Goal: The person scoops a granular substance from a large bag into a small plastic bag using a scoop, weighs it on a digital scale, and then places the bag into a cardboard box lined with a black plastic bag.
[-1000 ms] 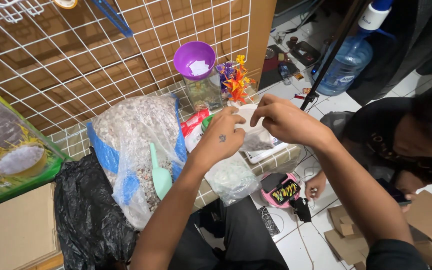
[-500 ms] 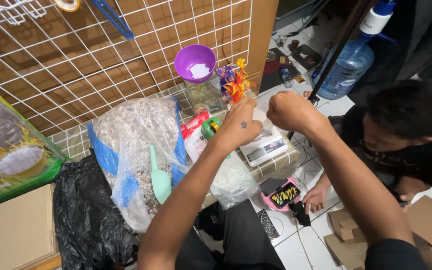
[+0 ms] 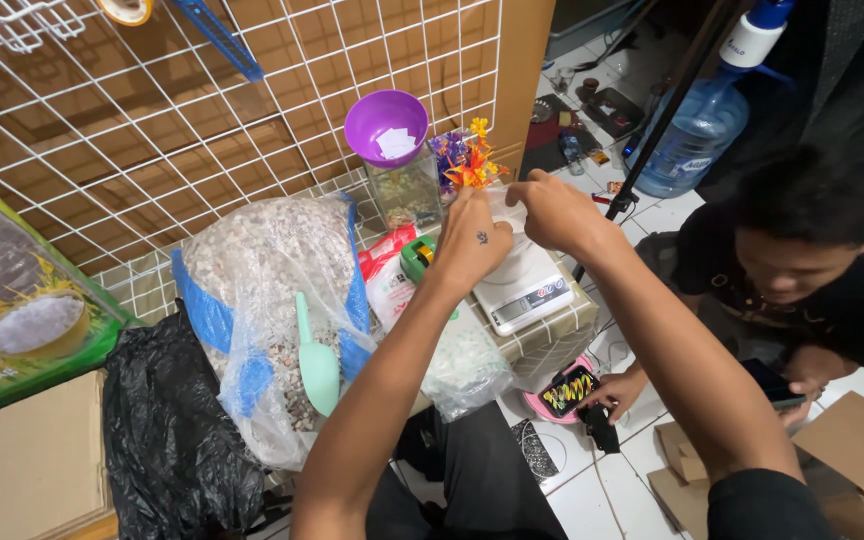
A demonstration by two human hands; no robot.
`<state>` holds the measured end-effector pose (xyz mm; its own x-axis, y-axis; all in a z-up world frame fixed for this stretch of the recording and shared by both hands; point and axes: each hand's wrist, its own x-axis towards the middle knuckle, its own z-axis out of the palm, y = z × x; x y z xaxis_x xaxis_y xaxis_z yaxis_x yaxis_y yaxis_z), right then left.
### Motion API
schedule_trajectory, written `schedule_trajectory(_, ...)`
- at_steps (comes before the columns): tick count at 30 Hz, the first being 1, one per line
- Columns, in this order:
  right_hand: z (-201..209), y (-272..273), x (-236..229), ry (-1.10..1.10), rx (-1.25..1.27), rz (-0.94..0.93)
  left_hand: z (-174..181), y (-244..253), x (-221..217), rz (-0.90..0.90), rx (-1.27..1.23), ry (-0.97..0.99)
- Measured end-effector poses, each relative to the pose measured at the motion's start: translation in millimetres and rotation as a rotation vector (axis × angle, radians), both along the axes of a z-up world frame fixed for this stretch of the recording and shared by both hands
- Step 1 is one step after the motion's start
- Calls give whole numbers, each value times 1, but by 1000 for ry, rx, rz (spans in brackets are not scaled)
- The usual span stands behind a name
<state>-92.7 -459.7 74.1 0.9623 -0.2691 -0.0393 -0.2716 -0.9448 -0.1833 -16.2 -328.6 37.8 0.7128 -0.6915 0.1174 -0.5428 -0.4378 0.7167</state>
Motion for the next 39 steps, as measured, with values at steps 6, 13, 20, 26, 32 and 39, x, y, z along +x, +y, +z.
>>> schedule_trajectory(6, -11, -13, 6, -5, 24, -16, -8, -4, 1, 18, 6, 14)
schedule_trajectory(13, -26, -17, 8, -9, 24, 6, -20, -3, 2, 17, 72, 17)
schedule_trajectory(20, -39, -26, 11, 21, 54, 8, -20, -4, -1, 54, 92, 39)
schedule_trajectory(26, -40, -27, 11, 36, 43, 2, -21, -6, -1, 81, 120, 50)
schedule_trajectory(32, -41, -30, 11, 42, 40, 13, -6, 4, -7, 86, 126, 69)
schedule_trajectory(39, -24, -20, 1, 38, 48, -2, -1, 8, -10, 80, 111, 73)
